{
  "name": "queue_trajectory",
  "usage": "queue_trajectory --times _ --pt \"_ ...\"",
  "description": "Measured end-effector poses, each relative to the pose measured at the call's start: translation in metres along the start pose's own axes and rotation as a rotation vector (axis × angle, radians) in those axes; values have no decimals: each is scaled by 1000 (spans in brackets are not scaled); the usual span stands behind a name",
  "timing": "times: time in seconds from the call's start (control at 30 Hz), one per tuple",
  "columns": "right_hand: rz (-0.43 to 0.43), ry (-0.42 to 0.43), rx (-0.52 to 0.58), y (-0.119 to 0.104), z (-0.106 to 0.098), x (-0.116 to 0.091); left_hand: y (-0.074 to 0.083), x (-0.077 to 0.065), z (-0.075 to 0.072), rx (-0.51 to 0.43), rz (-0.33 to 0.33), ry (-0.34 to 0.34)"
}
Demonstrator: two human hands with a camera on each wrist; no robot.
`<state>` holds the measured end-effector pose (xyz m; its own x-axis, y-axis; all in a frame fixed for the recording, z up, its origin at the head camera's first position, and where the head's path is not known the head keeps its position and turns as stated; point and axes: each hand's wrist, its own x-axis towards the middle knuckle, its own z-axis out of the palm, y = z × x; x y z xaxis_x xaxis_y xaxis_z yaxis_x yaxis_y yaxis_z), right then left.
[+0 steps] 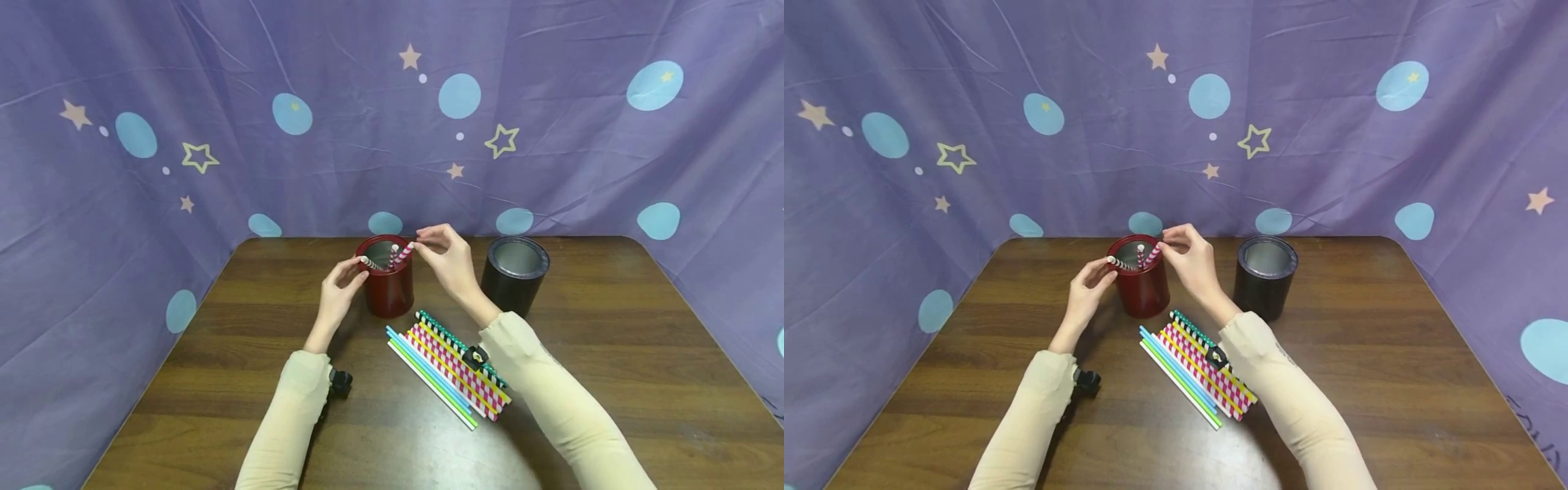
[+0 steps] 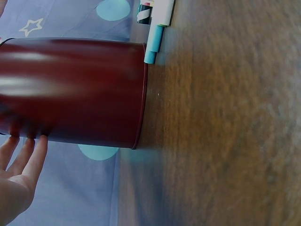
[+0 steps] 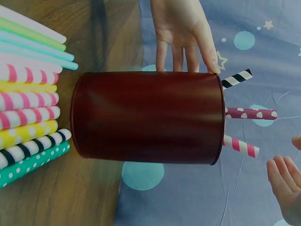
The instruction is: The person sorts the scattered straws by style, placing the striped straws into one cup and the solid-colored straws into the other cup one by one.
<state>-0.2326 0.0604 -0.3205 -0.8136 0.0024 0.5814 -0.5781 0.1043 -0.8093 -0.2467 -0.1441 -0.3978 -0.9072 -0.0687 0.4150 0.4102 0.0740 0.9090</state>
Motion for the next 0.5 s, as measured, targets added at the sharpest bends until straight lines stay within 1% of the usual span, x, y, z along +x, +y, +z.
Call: queue_trajectory --times 0.13,0.27,0.37,0.5 --pt "35 -47 -33 4 -7 -5 -1 0 0 -26 3 -7" --pt "65 -100 -89 24 -15 -9 -1 0 0 -33 -3 -5" --pt "72 -136 -120 41 -19 -12 -1 0 1 -28 -4 -2" --pt "70 -194 -157 48 -25 -16 0 0 1 -26 -6 -1"
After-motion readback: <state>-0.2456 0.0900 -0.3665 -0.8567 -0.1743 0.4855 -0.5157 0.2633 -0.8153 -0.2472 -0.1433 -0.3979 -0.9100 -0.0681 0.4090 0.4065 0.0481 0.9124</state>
